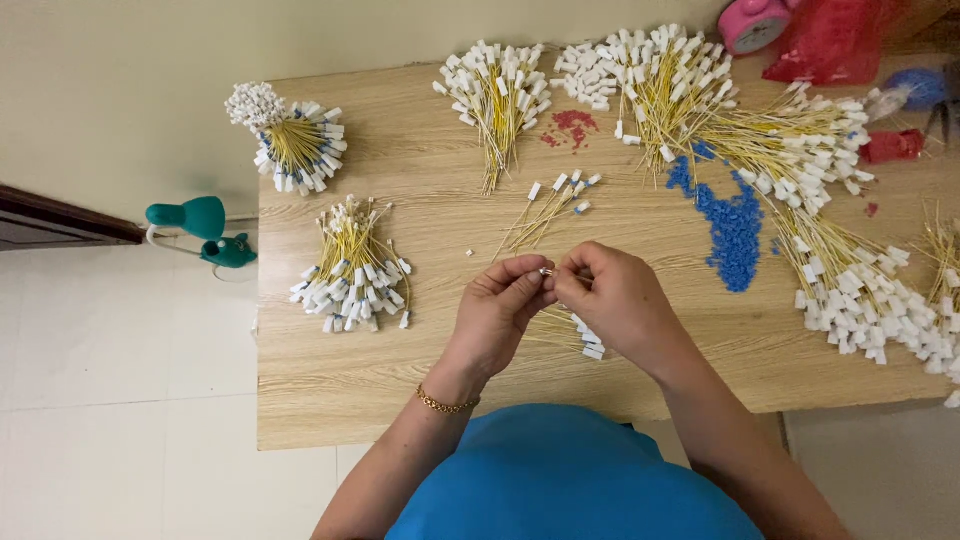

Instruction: Assemble small white plastic components onto metallic pins for wire bundles.

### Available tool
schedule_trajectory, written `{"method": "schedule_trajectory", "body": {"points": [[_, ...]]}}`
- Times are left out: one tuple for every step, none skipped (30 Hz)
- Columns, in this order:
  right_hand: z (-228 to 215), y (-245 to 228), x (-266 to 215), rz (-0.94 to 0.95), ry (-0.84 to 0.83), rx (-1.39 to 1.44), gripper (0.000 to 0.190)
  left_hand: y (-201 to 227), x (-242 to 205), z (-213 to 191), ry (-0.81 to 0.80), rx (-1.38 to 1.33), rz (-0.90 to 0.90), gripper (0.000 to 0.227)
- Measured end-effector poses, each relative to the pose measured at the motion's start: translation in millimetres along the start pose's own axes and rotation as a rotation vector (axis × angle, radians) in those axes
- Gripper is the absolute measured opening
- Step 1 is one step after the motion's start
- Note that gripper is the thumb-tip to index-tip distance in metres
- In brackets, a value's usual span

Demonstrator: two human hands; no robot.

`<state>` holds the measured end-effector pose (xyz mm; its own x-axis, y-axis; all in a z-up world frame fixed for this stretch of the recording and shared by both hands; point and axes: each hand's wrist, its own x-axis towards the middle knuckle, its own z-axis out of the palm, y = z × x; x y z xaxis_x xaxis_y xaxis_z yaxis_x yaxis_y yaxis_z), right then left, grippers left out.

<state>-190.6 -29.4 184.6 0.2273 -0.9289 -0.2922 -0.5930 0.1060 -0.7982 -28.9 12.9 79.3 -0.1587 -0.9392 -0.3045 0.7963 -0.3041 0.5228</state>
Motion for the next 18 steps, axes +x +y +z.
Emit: {"method": "schedule_trajectory", "body": {"points": [[1,3,2,0.001,-0.001,0.001,0.02,-2,1,-1,0.002,0.0,-0.001,0.017],[1,6,3,-0.002,-0.022,0.0,0.019,-4,2,-3,0.021,0.021,0.013,0.017],[2,9,5,-0.006,-0.041,-0.001,0.019,-6,3,-4,0.038,0.041,0.027,0.016],[3,15,7,-0.004,-0.041,-0.001,0.019,-8,4,-6,0.039,0.041,0.026,0.016],[5,20,8,0.001,-0.071,0.08,0.019,-9,4,-7,0.04,0.086,0.053,0.017],[7,26,10,0.007,-0.1,0.16,0.019,-11,4,-9,0.042,0.131,0.08,0.017],[10,33,12,0.01,-0.101,0.16,0.019,-13,5,-10,0.043,0.13,0.078,0.017],[14,40,14,-0.013,-0.117,0.204,0.019,-14,6,-10,0.039,0.154,0.086,0.017],[18,47,16,-0.036,-0.135,0.248,0.019,-15,6,-11,0.035,0.177,0.094,0.017],[20,48,17,-0.033,-0.137,0.249,0.019,-17,6,-12,0.038,0.177,0.092,0.017],[21,49,18,-0.016,-0.134,0.233,0.02,-19,7,-13,0.07,0.183,0.08,0.017],[23,51,20,0.001,-0.132,0.218,0.02,-20,8,-15,0.102,0.189,0.069,0.017],[25,51,21,0.005,-0.135,0.219,0.02,-25,8,-21,0.106,0.188,0.065,0.017],[26,51,22,0.009,-0.144,0.147,0.021,-28,8,-27,0.127,0.201,0.068,0.016],[26,50,26,0.009,-0.15,0.075,0.023,-31,11,-33,0.143,0.214,0.073,0.016],[33,62,34,0.009,-0.148,0.075,0.023,-36,13,-44,0.142,0.215,0.073,0.016],[39,73,41,0.034,-0.183,-0.003,0.024,-43,14,-54,0.195,0.297,0.059,0.016],[45,85,48,0.059,-0.217,-0.08,0.026,-49,16,-65,0.249,0.38,0.045,0.016]]}}
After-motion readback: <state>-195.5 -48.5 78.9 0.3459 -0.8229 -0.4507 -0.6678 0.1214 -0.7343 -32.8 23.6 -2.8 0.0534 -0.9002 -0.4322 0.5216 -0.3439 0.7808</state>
